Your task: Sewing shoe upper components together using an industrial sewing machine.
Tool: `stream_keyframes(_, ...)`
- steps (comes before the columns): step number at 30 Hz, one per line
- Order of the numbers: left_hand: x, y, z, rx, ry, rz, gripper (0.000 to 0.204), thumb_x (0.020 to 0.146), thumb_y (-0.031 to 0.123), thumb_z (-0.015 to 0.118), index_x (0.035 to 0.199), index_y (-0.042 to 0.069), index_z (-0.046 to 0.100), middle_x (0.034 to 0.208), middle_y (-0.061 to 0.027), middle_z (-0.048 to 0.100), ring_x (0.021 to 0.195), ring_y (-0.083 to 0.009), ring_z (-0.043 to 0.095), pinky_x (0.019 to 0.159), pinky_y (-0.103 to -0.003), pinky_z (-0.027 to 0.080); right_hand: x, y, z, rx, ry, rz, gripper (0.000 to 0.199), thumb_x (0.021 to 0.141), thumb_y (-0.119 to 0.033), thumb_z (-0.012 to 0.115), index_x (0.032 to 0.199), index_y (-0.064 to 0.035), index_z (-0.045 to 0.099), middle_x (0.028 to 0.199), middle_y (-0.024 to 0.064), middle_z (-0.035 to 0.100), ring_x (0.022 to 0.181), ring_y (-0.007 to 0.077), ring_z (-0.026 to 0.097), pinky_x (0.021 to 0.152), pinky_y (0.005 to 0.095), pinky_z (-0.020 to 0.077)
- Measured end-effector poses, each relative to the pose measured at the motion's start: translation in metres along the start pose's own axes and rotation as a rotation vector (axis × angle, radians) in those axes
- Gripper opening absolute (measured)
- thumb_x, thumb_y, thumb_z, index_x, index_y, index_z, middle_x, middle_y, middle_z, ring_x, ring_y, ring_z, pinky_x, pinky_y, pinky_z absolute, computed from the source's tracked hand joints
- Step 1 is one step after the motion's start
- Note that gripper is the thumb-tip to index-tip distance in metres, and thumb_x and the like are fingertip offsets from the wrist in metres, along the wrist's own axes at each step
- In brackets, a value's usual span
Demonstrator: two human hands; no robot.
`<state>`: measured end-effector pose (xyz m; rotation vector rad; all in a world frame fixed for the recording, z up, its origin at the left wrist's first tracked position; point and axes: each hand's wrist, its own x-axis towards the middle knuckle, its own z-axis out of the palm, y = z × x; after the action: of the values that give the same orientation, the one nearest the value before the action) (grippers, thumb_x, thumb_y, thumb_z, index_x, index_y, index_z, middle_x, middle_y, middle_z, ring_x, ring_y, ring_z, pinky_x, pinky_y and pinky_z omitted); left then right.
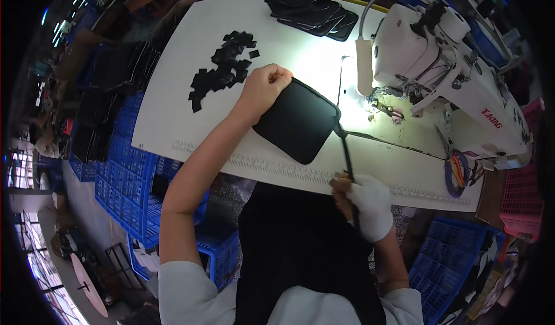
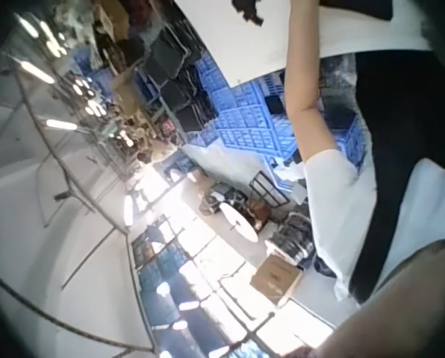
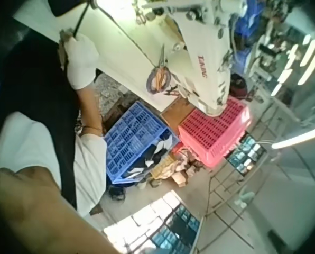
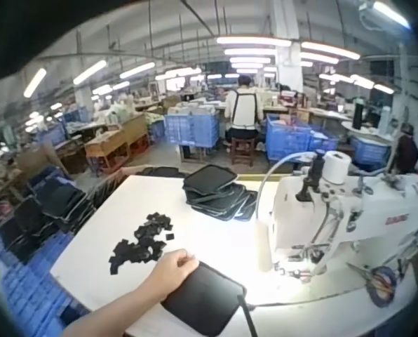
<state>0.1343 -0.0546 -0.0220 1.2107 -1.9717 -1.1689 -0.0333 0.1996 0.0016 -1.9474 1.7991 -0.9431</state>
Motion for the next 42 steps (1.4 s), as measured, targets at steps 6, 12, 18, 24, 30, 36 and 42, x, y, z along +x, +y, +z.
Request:
stream_keyframes(6, 0.006, -0.005, -0.005, -0.187, -0.087, -0.160, 0.021, 0.100, 0.014, 0.054, 0.102, 0.003, 0.072, 0.082, -0.0022, 0.063, 0.072, -0.0061, 0.052, 0.067, -0.018, 0.043, 0.035, 0.015, 0.021, -0.177, -0.157, -0.203, 0.028, 0.086, -0.011, 0.066, 0.113, -0.0054, 0.069, 0.110, 0.0128, 0.068, 0.103, 0.0331, 0.067, 0.085, 0.0380, 0.0518)
stream_keyframes(12, 0.004, -0.005, -0.011, -0.437, -0.131, -0.252, 0.023, 0.101, 0.014, 0.052, 0.105, 0.002, 0.071, 0.086, -0.0037, 0.065, 0.074, -0.0078, 0.055, 0.069, -0.019, 0.044, 0.042, 0.014, 0.027, -0.143, -0.111, -0.190, 0.035, 0.088, -0.013, 0.063, 0.122, -0.0075, 0.063, 0.111, 0.0103, 0.067, 0.118, 0.0339, 0.063, 0.091, 0.0404, 0.0502)
stream_keyframes(18, 0.003, -0.001, -0.015, -0.583, -0.184, -0.287, 0.024, 0.101, 0.015, 0.052, 0.106, 0.001, 0.071, 0.088, -0.0049, 0.066, 0.076, -0.0084, 0.056, 0.070, -0.019, 0.045, 0.042, 0.012, 0.026, -0.093, -0.134, -0.157, 0.040, 0.086, -0.009, 0.064, 0.126, -0.0082, 0.062, 0.113, 0.0083, 0.068, 0.119, 0.0345, 0.062, 0.091, 0.0404, 0.0503)
stream_keyframes(24, 0.002, -0.002, -0.020, -0.534, -0.181, -0.255, 0.020, 0.096, 0.011, 0.058, 0.108, 0.002, 0.071, 0.086, -0.0032, 0.065, 0.072, -0.0075, 0.053, 0.068, -0.019, 0.044, 0.044, 0.011, 0.032, -0.093, -0.167, -0.104, 0.036, 0.080, -0.004, 0.069, 0.117, -0.0044, 0.067, 0.106, 0.0088, 0.070, 0.102, 0.0333, 0.069, 0.083, 0.0375, 0.0526)
stream_keyframes(30, -0.008, 0.001, -0.017, -0.216, -0.470, 0.030, 0.025, 0.086, 0.003, 0.066, 0.110, 0.006, 0.072, 0.083, -0.0005, 0.064, 0.065, -0.0060, 0.047, 0.064, -0.019, 0.041, 0.025, 0.007, 0.015, 0.128, 0.033, -0.084, 0.029, 0.078, -0.001, 0.070, 0.107, -0.0003, 0.070, 0.094, 0.0113, 0.070, 0.077, 0.0287, 0.068, 0.070, 0.0342, 0.0523)
stream_keyframes(36, -0.031, 0.040, 0.008, -0.160, -0.607, 0.094, 0.028, 0.082, 0.003, 0.070, 0.109, 0.008, 0.072, 0.080, -0.0011, 0.064, 0.067, -0.0077, 0.051, 0.066, -0.020, 0.043, 0.011, 0.010, 0.013, 0.387, 0.284, 0.438, 0.021, 0.084, -0.003, 0.068, 0.104, 0.0025, 0.070, 0.081, 0.0087, 0.065, 0.066, 0.0182, 0.059, 0.062, 0.0282, 0.0457)
stream_keyframes(42, -0.068, 0.068, 0.024, -0.071, -0.562, 0.204, 0.030, 0.079, 0.000, 0.072, 0.108, 0.006, 0.072, 0.083, -0.0030, 0.066, 0.073, -0.0118, 0.057, 0.072, -0.022, 0.047, 0.003, 0.019, 0.012, 0.583, 0.252, 0.516, 0.025, 0.089, -0.008, 0.066, 0.112, 0.0030, 0.066, 0.084, 0.0071, 0.063, 0.071, 0.0155, 0.057, 0.067, 0.0259, 0.0455)
